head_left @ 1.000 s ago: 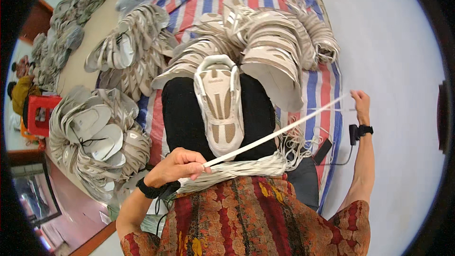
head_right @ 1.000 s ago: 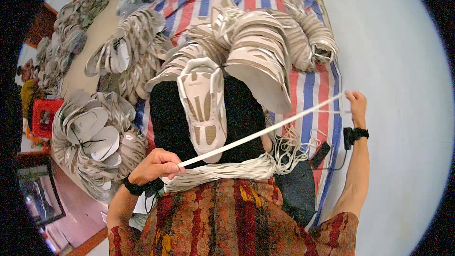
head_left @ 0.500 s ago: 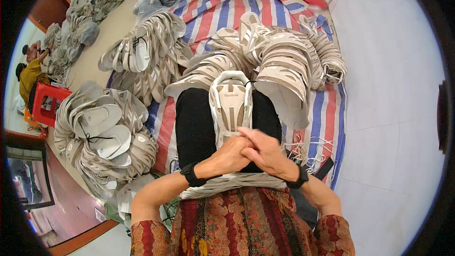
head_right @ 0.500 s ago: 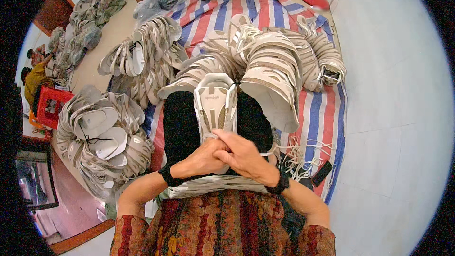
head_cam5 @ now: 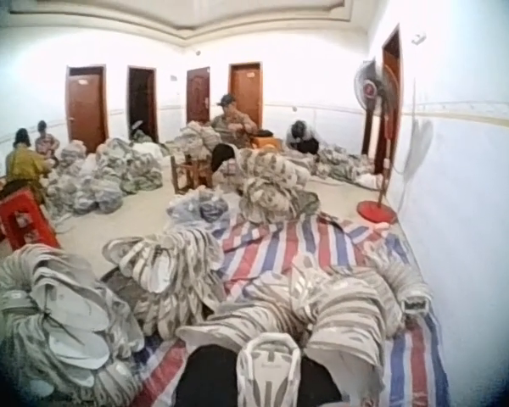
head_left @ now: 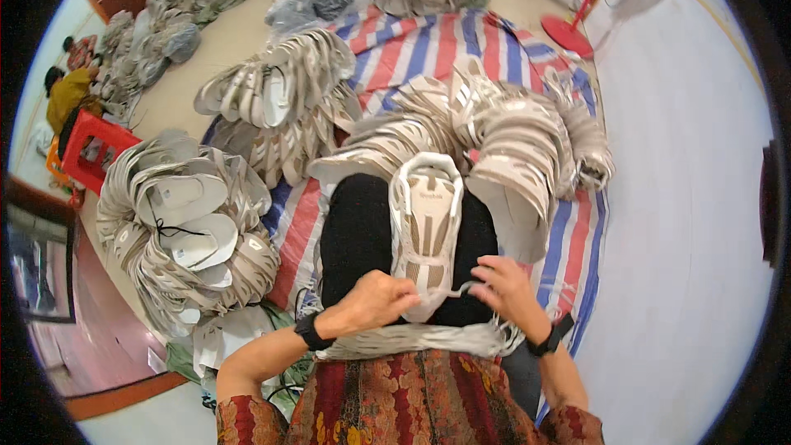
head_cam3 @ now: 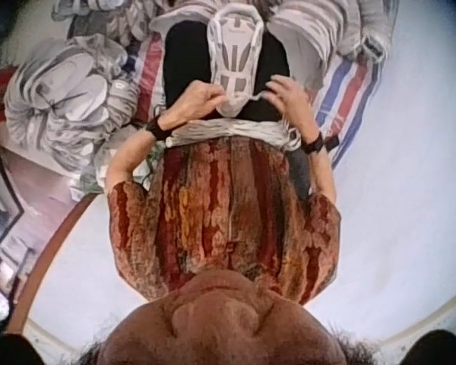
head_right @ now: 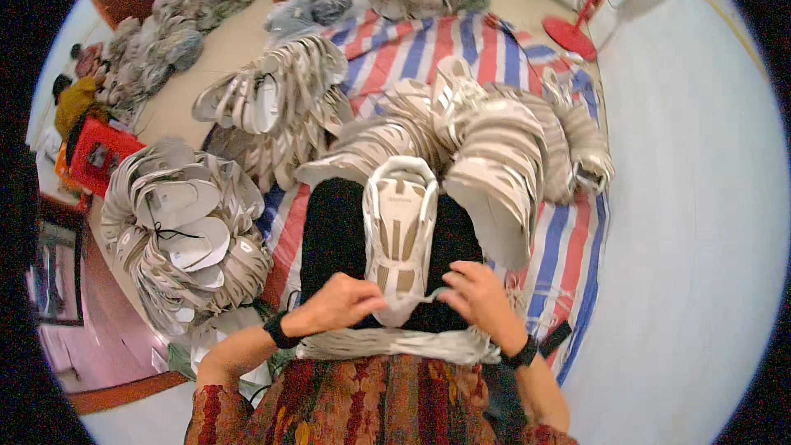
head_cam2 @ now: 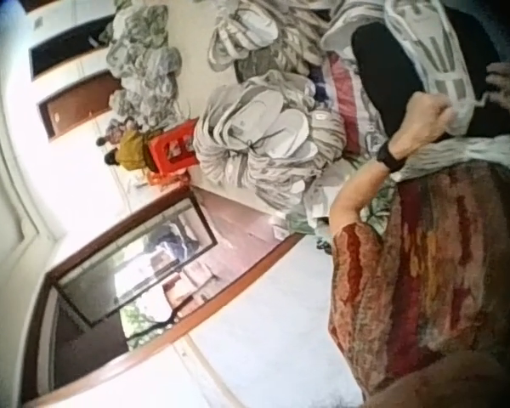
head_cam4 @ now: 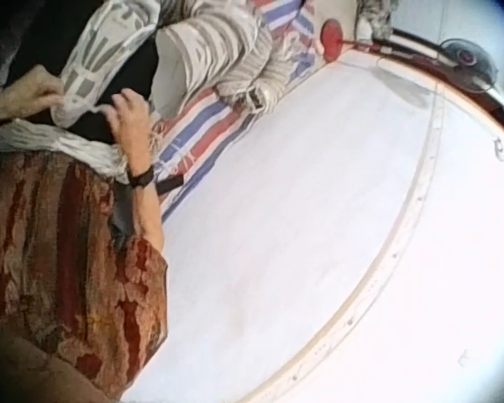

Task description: The recorder is sitting on the floor, lacing a beige and white sneaker.

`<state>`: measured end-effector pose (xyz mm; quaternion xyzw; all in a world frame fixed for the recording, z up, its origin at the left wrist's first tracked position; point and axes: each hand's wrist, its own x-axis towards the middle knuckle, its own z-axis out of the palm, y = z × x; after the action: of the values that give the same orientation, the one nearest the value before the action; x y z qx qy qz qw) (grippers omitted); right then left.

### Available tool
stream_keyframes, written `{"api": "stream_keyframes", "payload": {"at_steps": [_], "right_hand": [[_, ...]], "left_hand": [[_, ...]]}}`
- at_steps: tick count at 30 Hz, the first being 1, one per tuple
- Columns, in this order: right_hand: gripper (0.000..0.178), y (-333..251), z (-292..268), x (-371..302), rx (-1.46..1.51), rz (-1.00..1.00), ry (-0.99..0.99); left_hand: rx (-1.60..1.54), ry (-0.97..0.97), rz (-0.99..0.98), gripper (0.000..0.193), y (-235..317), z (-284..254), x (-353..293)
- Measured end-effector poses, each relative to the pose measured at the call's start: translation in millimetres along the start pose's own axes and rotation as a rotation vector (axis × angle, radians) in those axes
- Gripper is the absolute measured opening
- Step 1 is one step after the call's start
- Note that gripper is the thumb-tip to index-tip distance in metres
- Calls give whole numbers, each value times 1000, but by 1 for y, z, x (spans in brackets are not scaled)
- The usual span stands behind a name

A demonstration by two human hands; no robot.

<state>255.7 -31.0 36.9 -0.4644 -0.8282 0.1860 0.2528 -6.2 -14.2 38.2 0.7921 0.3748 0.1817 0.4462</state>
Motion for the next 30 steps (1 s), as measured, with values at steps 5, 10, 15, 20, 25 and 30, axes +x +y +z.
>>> {"api": "stream_keyframes", "payload": {"at_steps": [5, 10, 15, 20, 25, 30], "right_hand": [[39, -49, 23, 21, 272, -21, -24], [22, -52, 22, 24, 473, 291, -87], [19, -14, 20, 24, 560, 331, -117], [21, 8, 3, 47, 1005, 612, 226], [19, 32, -4, 55, 947, 646, 180], [20, 39, 4, 65, 881, 606, 95]], "left_hand": [[59, 50, 12, 18, 26, 11, 20], [-60, -120, 225, 18, -12, -11, 45], [161, 458, 248, 41, -33, -79, 104], [173, 218, 0, 66, -72, -76, 162], [-25, -284, -222, 65, -60, -67, 175], [107, -92, -79, 53, -71, -49, 157]]}}
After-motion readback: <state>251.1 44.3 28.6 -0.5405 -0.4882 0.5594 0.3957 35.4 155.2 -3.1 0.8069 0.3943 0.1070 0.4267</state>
